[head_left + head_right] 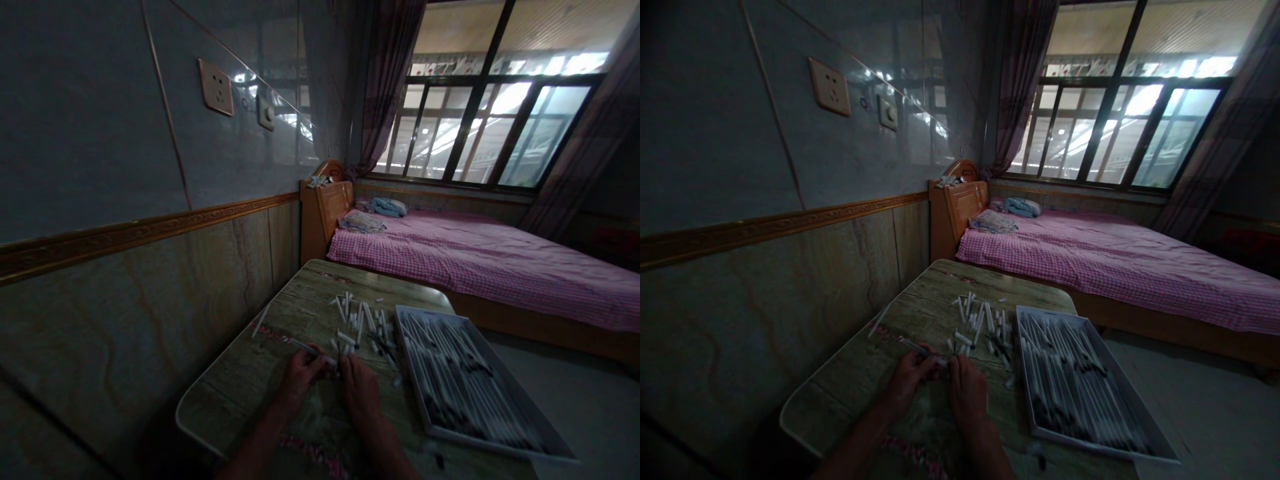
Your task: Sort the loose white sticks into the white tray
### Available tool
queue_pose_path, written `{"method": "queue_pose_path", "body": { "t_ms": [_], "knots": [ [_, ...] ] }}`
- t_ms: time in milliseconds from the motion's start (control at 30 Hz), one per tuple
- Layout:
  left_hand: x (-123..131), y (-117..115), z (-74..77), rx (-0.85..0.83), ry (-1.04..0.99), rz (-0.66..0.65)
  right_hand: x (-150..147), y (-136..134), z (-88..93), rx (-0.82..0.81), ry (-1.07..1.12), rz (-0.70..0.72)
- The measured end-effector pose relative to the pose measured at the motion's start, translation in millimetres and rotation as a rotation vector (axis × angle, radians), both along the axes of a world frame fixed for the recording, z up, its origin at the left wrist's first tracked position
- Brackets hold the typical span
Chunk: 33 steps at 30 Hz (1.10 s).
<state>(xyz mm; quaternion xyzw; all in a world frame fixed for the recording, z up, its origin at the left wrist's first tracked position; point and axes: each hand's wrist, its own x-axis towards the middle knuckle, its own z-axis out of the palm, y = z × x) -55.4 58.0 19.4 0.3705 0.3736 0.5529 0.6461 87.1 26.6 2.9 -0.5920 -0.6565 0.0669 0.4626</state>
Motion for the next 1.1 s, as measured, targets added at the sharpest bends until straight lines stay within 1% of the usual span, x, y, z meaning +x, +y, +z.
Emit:
{"method": "queue_pose_path", "body": {
  "t_ms": [167, 467, 633, 767, 967, 1033, 1100],
  "knots": [
    [-1, 0, -1.4, -0.041, -0.015, 0.012, -2, -2, 1.4, -0.006, -0.004, 0.072],
    [2, 6, -9.1, -0.039, -0.029, 0.052, -3, -1, -1.1, -0.064, 0.056, 0.082],
    [1, 4, -4.3, -0.026, 0.022, 0.001, 0, -1, -3.4, -0.014, 0.040, 0.063],
    [2, 2, -2.2, -0.016, 0.031, -0.009, -1, 0, -4.6, -0.019, 0.026, 0.042],
    [1, 4, -5.4, -0.038, -0.064, 0.032, 3, 2, -1.7, -0.030, 0.099, 0.026],
    [-2, 5, -3.7, -0.067, -0.136, 0.055, 4, -1, 4.2, 0.004, 0.103, 0.031],
    [-5, 5, -0.2, -0.110, -0.219, 0.088, 2, -8, 13.5, 0.023, 0.055, 0.102]
  ]
}}
